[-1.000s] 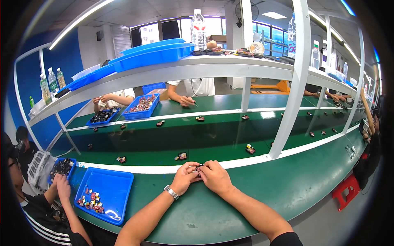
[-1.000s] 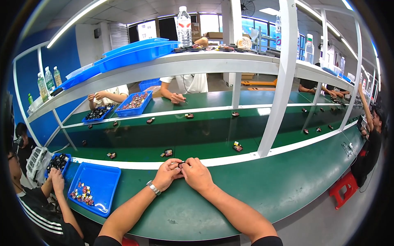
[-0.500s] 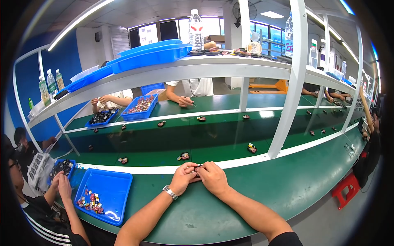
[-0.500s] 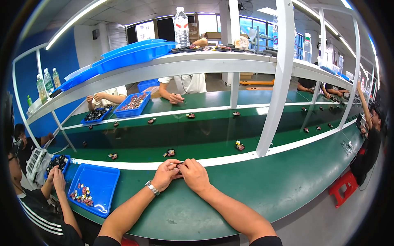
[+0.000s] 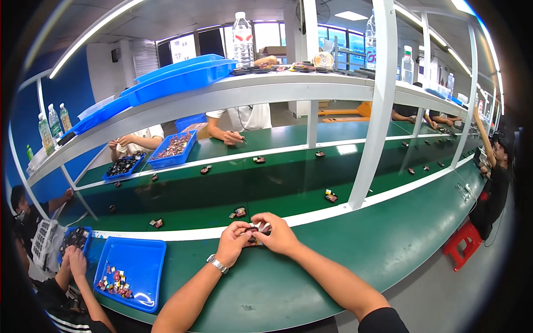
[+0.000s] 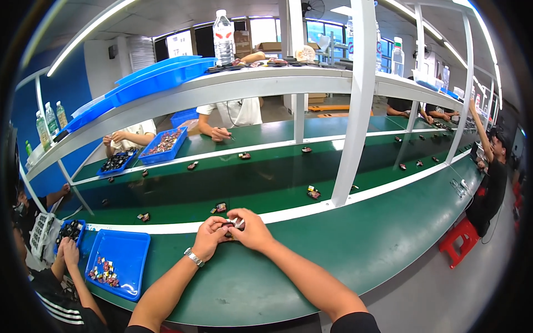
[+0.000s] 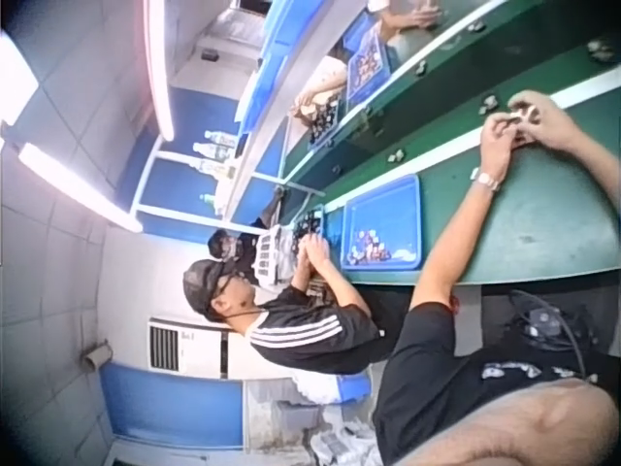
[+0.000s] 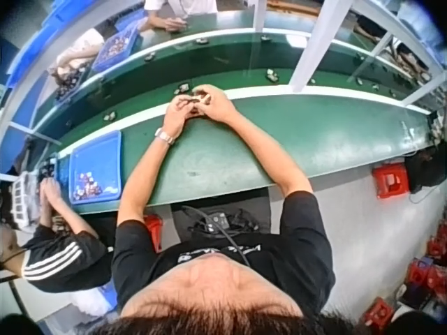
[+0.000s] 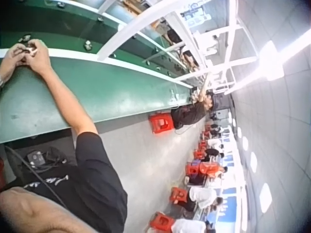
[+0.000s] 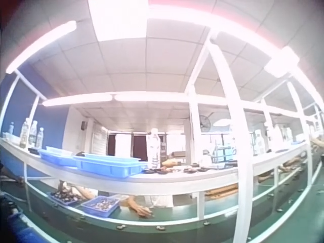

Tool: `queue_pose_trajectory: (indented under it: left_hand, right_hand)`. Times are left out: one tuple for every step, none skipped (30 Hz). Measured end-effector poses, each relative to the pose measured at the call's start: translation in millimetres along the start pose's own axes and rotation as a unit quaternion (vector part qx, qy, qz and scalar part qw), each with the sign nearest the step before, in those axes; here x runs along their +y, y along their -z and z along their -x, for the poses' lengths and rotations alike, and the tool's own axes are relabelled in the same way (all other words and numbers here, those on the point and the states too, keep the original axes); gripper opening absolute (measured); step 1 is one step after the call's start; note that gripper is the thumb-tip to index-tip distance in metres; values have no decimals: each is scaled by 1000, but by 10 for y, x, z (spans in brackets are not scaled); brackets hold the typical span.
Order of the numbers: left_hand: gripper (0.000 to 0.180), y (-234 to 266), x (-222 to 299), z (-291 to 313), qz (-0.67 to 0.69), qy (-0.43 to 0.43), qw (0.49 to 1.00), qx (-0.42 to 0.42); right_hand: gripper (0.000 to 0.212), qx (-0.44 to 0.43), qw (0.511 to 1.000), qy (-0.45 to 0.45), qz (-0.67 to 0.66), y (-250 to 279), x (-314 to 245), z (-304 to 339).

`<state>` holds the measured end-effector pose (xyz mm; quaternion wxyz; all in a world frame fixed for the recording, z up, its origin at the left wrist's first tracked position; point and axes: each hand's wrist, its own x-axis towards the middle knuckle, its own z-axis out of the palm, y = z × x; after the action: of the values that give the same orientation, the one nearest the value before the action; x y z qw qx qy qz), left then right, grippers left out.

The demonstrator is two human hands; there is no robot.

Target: Assembling small electronic or mechanical components on a factory production line.

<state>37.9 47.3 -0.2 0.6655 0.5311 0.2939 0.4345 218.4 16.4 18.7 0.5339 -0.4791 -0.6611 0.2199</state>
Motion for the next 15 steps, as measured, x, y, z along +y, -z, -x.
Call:
queue_pose_trajectory:
  left_hand:
    - [17,24,-18,-13,2,1,1000,-2]
    - [18,34,-36,-24,-3,1,1000,0]
    - [19,39,-50,-30,-8,1,1000,4]
    - [18,43,-10,-2,-10,-2,1000,9]
    - [18,44,-7,4,-7,-3,1000,11]
    - [18,31,-18,-12,-8,-2,1000,4]
    - [18,0,-58,-59,-7,-1,1000,-4]
    - [18,-19,-53,-83,-4,-2,1000,0]
    - [18,-8,-20,-56,-11,-3,1000,-6]
    - [18,-8,6,-33,-19,-4,1000,-13]
    - [19,16,-25,-40,-19,-16,1000,-18]
    - [19,2,-11,-44,-16,-19,1000,-18]
    - [18,-23,-7,-42,-12,-22,999,-20]
    - [18,-26,-17,-32,-12,-23,1000,-15]
    - [18,-30,-23,-44,-4,-22,999,-22]
  right_hand:
    - [32,-15,998,63,17,80,16,-73]
    - [36,41,988,75,127,247,181,-191]
    - [39,94,964,86,234,464,425,-304]
    - [43,136,931,26,338,652,597,-351]
    - [47,176,880,-33,439,863,740,-361]
    - [48,197,854,-80,474,1051,902,-327]
    - [50,217,823,-127,509,1229,1062,-280]
    - [50,213,813,-173,514,1320,1162,-267]
    - [50,203,804,-218,515,1328,1214,-252]
    - [47,195,813,-217,503,1382,1261,-287]
    - [45,187,822,-219,491,1418,1297,-313]
    - [44,190,820,-195,503,1443,1312,-309]
    - [44,186,821,-195,503,1434,1326,-271]
    - [45,206,828,-169,494,1412,1257,-245]
    - [46,227,833,-141,484,1393,1195,-239]
